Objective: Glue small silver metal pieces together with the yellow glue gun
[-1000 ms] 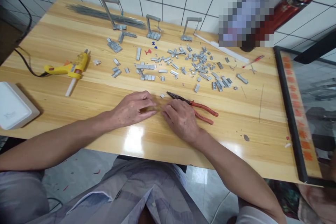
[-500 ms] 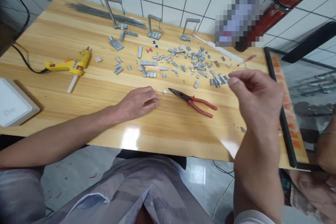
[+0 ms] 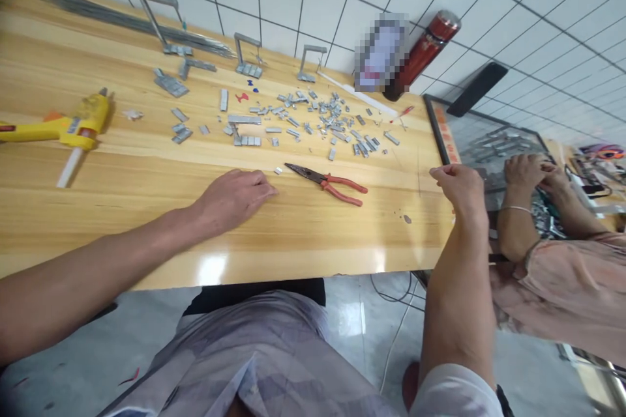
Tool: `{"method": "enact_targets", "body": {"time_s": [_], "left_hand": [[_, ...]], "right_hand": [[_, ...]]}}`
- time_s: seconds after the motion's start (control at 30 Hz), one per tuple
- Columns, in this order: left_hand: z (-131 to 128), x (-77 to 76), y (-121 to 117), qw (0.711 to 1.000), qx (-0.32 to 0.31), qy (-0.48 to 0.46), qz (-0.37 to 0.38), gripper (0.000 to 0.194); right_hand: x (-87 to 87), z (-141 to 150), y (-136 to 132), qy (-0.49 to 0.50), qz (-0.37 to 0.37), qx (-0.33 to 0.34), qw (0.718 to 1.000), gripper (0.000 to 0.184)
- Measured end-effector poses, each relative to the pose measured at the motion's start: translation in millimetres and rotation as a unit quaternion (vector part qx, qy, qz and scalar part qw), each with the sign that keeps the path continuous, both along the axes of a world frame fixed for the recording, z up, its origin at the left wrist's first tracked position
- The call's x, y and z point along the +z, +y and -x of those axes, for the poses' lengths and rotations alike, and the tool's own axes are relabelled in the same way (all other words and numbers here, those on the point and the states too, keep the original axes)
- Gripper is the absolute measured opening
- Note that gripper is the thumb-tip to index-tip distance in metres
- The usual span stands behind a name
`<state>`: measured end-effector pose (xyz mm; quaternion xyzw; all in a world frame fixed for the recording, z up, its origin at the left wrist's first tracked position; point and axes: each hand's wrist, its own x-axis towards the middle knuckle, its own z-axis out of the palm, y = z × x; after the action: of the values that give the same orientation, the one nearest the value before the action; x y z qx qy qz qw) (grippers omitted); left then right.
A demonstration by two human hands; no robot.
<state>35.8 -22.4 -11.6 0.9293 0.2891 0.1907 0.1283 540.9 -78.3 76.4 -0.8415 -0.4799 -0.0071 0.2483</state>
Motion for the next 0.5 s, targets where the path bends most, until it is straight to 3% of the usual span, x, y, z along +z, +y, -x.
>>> {"method": "enact_targets", "body": {"time_s": [0.1,0.2,0.37,0.5], "left_hand": [[0.3,1.8,-0.4,1.000,0.019,0.002,-0.001,0.032],[0.5,2.7,-1.2,1.000,0.029,-0.012,-0.004,0.035],[1.4,1.7,-2.5,0.997,0.046,-0.052,0.031,0.025],[0.9,3.4,0.4,0.980,0.078,-0.158,0.091,0.023]], "right_hand": [[-8.0,-7.1,8.1,0.019,0.104,-0.077,0.991,0.031],[-17.6,-8.9,19.5,0.027,0.151,-0.105,0.983,0.033],[-23.6,-6.8,33.8,0.035,0.197,-0.091,0.976,0.040],[-19.1,-2.4,39.6,0.037,0.210,-0.062,0.975,0.042]]}}
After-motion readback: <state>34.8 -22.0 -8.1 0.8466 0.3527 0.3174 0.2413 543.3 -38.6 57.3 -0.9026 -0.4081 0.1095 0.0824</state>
